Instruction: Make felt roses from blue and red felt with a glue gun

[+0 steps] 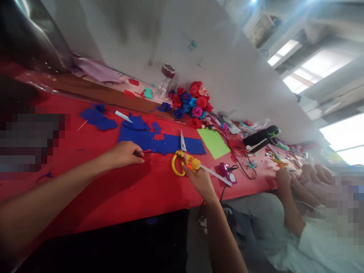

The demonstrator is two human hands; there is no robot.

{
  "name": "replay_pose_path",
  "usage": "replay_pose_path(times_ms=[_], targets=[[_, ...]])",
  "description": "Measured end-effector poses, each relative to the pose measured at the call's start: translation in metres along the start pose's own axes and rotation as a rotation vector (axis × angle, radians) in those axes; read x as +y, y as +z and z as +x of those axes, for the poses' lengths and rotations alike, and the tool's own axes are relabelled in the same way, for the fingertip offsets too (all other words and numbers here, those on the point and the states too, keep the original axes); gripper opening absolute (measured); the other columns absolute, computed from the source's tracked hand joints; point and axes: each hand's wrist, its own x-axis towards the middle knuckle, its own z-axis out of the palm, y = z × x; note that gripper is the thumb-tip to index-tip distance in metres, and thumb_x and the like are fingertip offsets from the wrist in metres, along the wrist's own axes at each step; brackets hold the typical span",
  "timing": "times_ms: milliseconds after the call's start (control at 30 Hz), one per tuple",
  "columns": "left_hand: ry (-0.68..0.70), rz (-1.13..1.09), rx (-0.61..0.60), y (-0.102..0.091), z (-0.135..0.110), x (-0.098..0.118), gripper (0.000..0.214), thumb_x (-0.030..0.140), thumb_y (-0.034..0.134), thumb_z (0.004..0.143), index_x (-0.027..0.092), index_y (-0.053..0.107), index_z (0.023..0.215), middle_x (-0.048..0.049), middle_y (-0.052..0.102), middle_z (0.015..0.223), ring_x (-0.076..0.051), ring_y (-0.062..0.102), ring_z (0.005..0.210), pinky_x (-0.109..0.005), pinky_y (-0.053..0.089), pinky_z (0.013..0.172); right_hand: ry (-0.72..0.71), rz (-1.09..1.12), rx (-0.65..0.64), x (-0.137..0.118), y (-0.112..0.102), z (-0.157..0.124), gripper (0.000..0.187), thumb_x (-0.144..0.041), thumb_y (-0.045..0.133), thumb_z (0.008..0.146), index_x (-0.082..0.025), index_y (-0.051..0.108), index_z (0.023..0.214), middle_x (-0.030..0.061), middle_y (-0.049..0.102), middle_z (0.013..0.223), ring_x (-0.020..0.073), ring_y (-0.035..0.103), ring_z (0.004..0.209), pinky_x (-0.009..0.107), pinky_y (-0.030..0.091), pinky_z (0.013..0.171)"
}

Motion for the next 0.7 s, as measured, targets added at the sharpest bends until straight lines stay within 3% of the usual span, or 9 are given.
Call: replay_pose_path(times_ms=[67,133,367,500,700], targets=[[0.001,-0.018,0.009,-0.002,0.000,0.000,0.016,0.028,0.062,0.065,0.022,0.072,0.076,-0.0040,0.076,0.086,-0.019,0.066,0.079,-0.024,0.042,0.064,0.000,-0.207,0.188,0.014,-0.012,0.014,0.027,-0.043,0.051,0.081,-0.018,0.058,0.089,0.0050,0.061,0.074,0.0206,0.057,0.068,0.030,0.044,0.062],[0.024,-0.079,0.031,-0.006,-0.001,0.002,0.012,0.030,0.062,0.064,0.022,0.070,0.071,-0.0019,0.074,0.079,-0.018,0.065,0.076,-0.024,0.042,0.063,0.025,-0.415,0.247,0.029,-0.023,0.026,0.025,-0.028,0.047,0.080,-0.016,0.055,0.101,0.0095,0.063,0.089,0.0234,0.059,0.081,0.032,0.045,0.069],[-0.019,-0.519,0.173,-0.019,-0.010,0.008,0.020,0.040,0.063,0.065,0.020,0.066,0.069,-0.0007,0.069,0.071,-0.017,0.060,0.072,-0.027,0.043,0.065,0.122,-0.603,0.192,0.067,-0.030,0.046,0.035,-0.014,0.050,0.075,-0.010,0.054,0.110,0.0179,0.060,0.105,0.0254,0.060,0.088,0.033,0.044,0.076],[-0.018,-0.567,0.197,-0.022,-0.009,0.009,0.018,0.039,0.064,0.064,0.021,0.065,0.066,-0.0023,0.070,0.076,-0.021,0.061,0.082,-0.029,0.044,0.070,0.175,-0.659,0.173,0.073,-0.030,0.048,0.039,-0.011,0.051,0.075,-0.009,0.055,0.113,0.0190,0.059,0.107,0.0258,0.060,0.089,0.033,0.043,0.077],[-0.020,-0.563,0.219,-0.021,-0.009,0.007,0.017,0.039,0.065,0.063,0.022,0.066,0.066,-0.0013,0.069,0.072,-0.020,0.061,0.077,-0.029,0.045,0.067,0.092,-0.703,0.088,0.068,-0.048,0.043,0.029,-0.008,0.054,0.076,-0.012,0.065,0.103,0.0152,0.062,0.100,0.0237,0.060,0.088,0.031,0.043,0.079]])
